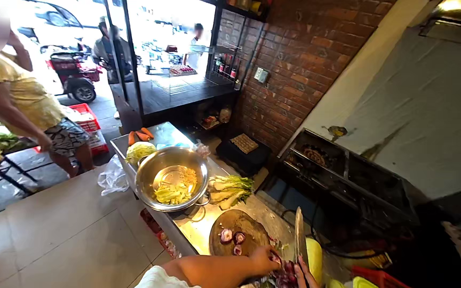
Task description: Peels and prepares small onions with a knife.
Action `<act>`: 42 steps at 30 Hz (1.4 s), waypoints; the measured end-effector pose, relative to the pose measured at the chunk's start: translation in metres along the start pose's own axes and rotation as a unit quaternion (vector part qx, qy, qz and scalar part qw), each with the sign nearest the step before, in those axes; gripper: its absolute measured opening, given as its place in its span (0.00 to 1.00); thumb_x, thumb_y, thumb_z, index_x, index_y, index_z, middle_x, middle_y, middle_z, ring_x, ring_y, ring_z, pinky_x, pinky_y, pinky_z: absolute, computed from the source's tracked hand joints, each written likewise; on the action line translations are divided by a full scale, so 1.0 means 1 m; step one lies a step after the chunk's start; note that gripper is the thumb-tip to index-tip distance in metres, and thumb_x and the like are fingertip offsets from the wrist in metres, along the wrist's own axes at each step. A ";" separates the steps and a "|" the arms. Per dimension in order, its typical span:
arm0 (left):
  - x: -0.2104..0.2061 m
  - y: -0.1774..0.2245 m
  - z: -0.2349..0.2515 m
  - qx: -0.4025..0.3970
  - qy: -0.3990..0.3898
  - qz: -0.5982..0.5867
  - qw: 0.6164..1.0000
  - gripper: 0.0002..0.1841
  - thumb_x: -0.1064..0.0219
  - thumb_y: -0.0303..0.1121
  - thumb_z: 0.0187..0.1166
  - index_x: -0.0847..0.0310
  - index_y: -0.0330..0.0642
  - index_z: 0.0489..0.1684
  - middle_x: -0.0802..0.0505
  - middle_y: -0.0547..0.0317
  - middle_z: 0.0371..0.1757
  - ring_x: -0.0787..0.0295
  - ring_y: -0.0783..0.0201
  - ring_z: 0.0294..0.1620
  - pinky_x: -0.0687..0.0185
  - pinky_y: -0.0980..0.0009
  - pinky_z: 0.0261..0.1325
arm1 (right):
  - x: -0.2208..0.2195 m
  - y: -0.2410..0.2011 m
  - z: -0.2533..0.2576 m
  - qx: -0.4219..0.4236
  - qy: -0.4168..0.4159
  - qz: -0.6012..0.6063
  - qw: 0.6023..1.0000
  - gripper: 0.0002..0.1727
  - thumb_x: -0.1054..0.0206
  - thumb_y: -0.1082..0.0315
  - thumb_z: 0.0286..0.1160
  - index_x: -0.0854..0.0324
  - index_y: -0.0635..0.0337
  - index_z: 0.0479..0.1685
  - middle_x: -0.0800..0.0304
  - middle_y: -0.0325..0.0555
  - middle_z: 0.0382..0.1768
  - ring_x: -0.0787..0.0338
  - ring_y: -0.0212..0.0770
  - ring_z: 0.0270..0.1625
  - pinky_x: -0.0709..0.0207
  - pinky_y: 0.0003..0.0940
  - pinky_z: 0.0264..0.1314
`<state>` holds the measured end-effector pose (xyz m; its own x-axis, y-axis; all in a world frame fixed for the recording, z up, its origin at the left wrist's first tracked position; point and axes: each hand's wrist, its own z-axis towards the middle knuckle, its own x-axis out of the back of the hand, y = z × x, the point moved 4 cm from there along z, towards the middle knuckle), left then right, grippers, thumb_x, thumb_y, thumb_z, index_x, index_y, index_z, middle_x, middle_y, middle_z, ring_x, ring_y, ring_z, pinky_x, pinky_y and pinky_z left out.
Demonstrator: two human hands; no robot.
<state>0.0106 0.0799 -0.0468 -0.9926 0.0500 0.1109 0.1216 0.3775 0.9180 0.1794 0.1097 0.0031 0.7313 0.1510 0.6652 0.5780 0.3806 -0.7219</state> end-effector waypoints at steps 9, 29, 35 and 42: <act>0.010 0.008 -0.009 0.006 -0.009 -0.112 0.994 0.29 0.32 0.35 0.85 0.36 0.39 0.84 0.12 0.40 0.67 0.10 0.53 0.63 0.16 0.55 0.70 | 0.006 0.025 0.016 -0.189 -0.132 -0.277 0.933 0.27 0.44 0.43 0.88 0.28 0.28 0.85 0.11 0.57 0.64 0.10 0.60 0.63 0.18 0.62 0.62; 0.051 -0.008 -0.016 0.017 0.038 0.080 0.996 0.28 0.30 0.39 0.83 0.30 0.38 0.80 0.13 0.40 0.69 0.10 0.54 0.63 0.18 0.58 0.72 | 0.007 0.030 0.022 -0.265 -0.129 -0.265 0.918 0.44 0.41 0.41 0.86 0.58 0.38 0.98 0.12 0.57 0.65 0.08 0.59 0.60 0.17 0.59 0.60; 0.067 -0.010 -0.021 0.012 0.021 0.199 0.980 0.27 0.31 0.40 0.84 0.28 0.38 0.79 0.13 0.41 0.69 0.12 0.52 0.67 0.21 0.55 0.76 | -0.001 0.013 0.027 -0.281 -0.120 -0.201 0.931 0.33 0.61 0.51 0.96 0.59 0.41 0.98 0.11 0.58 0.64 0.08 0.60 0.61 0.18 0.60 0.63; 0.061 -0.007 -0.039 0.063 -0.092 0.430 0.896 0.25 0.33 0.40 0.84 0.25 0.45 0.79 0.16 0.41 0.75 0.21 0.41 0.77 0.28 0.39 0.79 | -0.058 -0.017 0.030 -0.223 -0.239 -0.108 0.939 0.49 0.39 0.73 0.79 0.64 0.41 0.99 0.25 0.66 0.78 0.18 0.63 0.74 0.25 0.61 0.76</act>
<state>-0.0506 0.0444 -0.0319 -0.5156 0.5203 0.6808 0.8520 0.2267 0.4720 0.1165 0.1214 -0.0173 0.3960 0.5469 0.7376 0.8657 0.0454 -0.4985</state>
